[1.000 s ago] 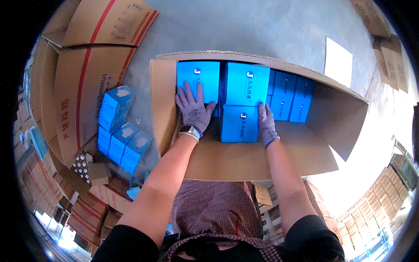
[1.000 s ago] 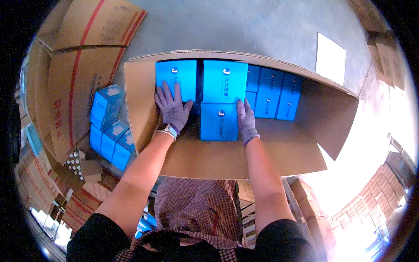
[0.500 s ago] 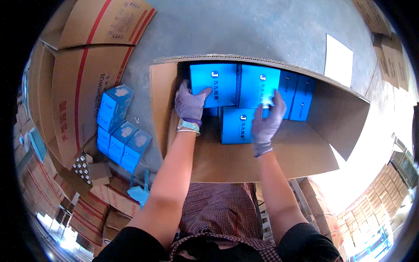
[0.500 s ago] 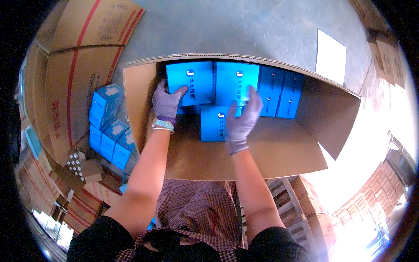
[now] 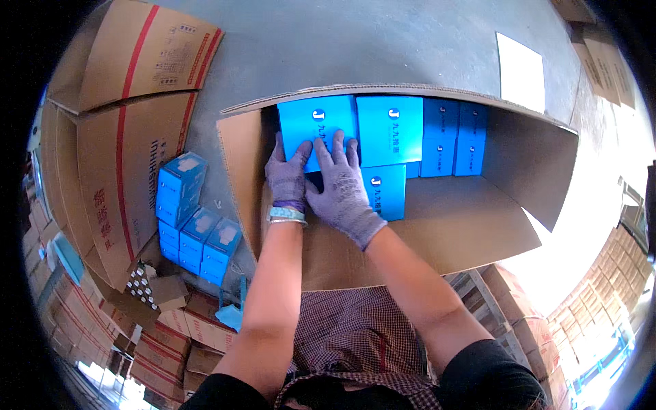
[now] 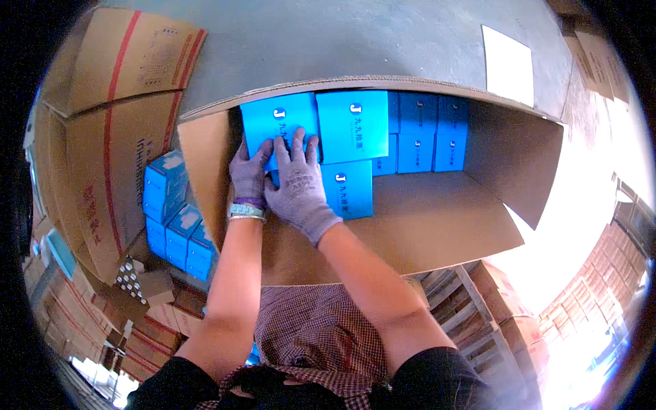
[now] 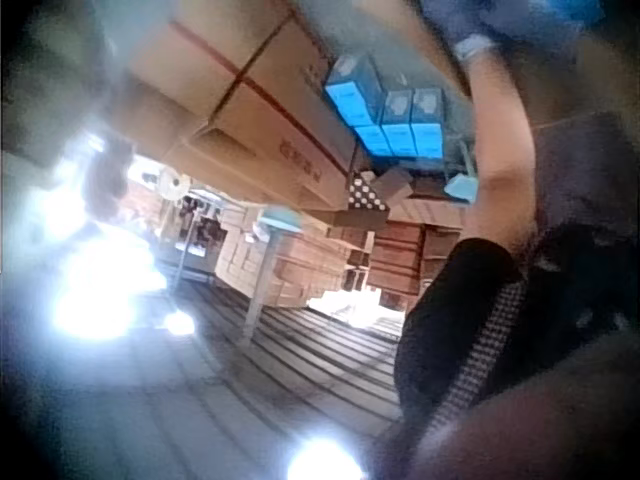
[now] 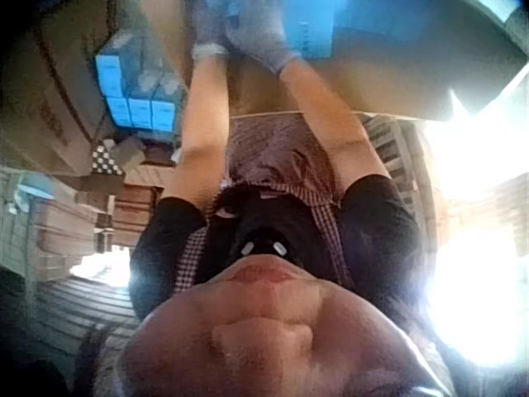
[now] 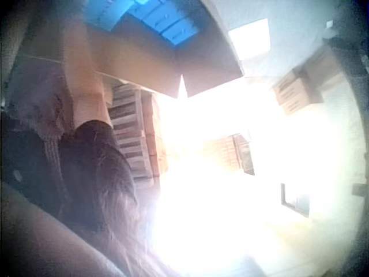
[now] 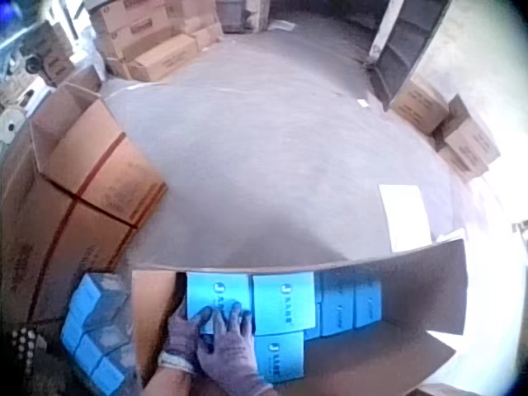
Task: The person sits on the floor in a warehouse and packs small glass jars into a large cardboard box. They first place white foam inserts into the jar openings, then arrange blue product boxes on top of the jars to secure them. Finally, they lift the filled box and place it into a larger shipping container.
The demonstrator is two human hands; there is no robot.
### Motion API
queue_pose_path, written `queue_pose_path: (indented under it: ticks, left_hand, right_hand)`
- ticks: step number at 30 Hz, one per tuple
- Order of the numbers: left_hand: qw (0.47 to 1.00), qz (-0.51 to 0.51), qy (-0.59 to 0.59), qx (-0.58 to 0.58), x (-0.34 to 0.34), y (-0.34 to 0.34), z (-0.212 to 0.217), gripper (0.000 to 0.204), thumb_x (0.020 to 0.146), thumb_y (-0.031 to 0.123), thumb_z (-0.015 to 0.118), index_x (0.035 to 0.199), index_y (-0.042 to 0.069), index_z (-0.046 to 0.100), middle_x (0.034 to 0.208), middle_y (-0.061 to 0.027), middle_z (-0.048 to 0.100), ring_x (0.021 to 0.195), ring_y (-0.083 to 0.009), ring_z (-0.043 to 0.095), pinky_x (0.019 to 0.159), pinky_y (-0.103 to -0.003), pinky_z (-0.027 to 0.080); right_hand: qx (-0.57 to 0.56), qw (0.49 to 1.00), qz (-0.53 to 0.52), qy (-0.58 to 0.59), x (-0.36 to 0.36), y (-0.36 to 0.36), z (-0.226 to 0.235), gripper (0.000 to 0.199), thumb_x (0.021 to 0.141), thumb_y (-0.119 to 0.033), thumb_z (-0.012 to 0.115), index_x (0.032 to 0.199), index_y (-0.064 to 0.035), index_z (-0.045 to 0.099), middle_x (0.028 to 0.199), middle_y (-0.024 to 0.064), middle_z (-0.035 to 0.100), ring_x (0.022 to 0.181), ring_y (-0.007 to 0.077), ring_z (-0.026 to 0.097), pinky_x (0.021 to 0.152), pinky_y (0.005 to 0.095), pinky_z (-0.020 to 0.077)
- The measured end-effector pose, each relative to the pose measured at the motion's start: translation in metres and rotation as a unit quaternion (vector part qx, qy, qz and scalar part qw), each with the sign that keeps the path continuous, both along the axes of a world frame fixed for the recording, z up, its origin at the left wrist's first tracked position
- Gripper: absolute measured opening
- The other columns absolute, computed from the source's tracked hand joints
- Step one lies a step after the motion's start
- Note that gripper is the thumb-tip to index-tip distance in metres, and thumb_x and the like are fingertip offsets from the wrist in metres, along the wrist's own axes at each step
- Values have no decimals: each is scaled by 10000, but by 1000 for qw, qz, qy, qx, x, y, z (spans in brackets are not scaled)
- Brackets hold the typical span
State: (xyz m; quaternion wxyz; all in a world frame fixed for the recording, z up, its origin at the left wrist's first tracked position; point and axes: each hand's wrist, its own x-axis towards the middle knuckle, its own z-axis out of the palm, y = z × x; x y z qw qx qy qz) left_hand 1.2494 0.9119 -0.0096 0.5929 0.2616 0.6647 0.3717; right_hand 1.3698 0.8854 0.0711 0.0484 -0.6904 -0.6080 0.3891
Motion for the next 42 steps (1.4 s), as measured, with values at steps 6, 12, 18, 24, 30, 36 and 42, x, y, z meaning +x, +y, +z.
queue_pose_path:
  ticks: [6, 12, 18, 24, 30, 36, 42]
  left_hand:
    - [939, -98, 328, 40, 58, -2, 39, 687, 835, 172, 757, 1411, -51, 455, 1250, -203, 640, 1050, -261, 648, 906, -375, 516]
    - [972, -21, 223, 65, -14, -7, -39, 732, 821, 172, 761, 1448, 14, 420, 1285, -241, 602, 1149, -325, 612, 982, -417, 478]
    - [968, -18, 244, 52, 4, -6, -16, 659, 831, 149, 753, 1409, 13, 468, 1269, -178, 626, 1102, -250, 624, 965, -377, 488]
    - [970, -32, 234, 52, 63, -26, 33, 605, 842, 121, 732, 1390, 15, 501, 1323, -183, 607, 1200, -276, 592, 1005, -377, 462]
    - [915, -185, 344, 102, 109, -36, 68, 756, 830, 175, 762, 1453, -46, 395, 1483, -252, 443, 1376, -360, 443, 1121, -374, 367]
    - [958, -100, 268, 6, 87, -20, 28, 985, 803, 435, 781, 1465, -115, 302, 1511, -327, 338, 1400, -413, 378, 1145, -427, 337]
    - [955, -209, 202, -62, 37, -2, -30, 1001, 739, 534, 803, 1451, -43, 400, 1336, -257, 577, 1224, -369, 572, 1025, -421, 446]
  right_hand:
    - [4, 998, 8, 58, 43, 3, -26, 802, 849, -222, 616, 1499, 59, 240, 1548, 318, 212, 1437, 521, 195, 1216, 520, 181]
    - [-19, 989, 128, 70, 7, 18, -7, 837, 827, -240, 620, 1502, 57, 226, 1553, 338, 213, 1437, 529, 210, 1211, 498, 211]
    - [-10, 995, 100, 18, 5, 9, -18, 869, 814, -305, 632, 1501, 52, 236, 1551, 331, 234, 1432, 539, 215, 1211, 495, 209]
    - [-62, 991, 43, 114, 64, -1, -5, 930, 749, -258, 638, 1504, 79, 213, 1556, 340, 214, 1452, 536, 156, 1227, 486, 163]
    - [-73, 960, -64, 262, 122, -16, -35, 884, 811, -108, 647, 1550, -4, 174, 1600, 291, 152, 1483, 422, 186, 1195, 439, 282]
    - [-110, 992, 48, 44, 103, -3, -27, 954, 794, -246, 661, 1554, -2, 139, 1594, 284, 186, 1469, 428, 239, 1195, 461, 268]
    - [-66, 987, 89, 120, 56, -22, -16, 1014, 736, -287, 704, 1538, 26, 169, 1453, 261, 427, 1395, 378, 376, 1177, 565, 217]
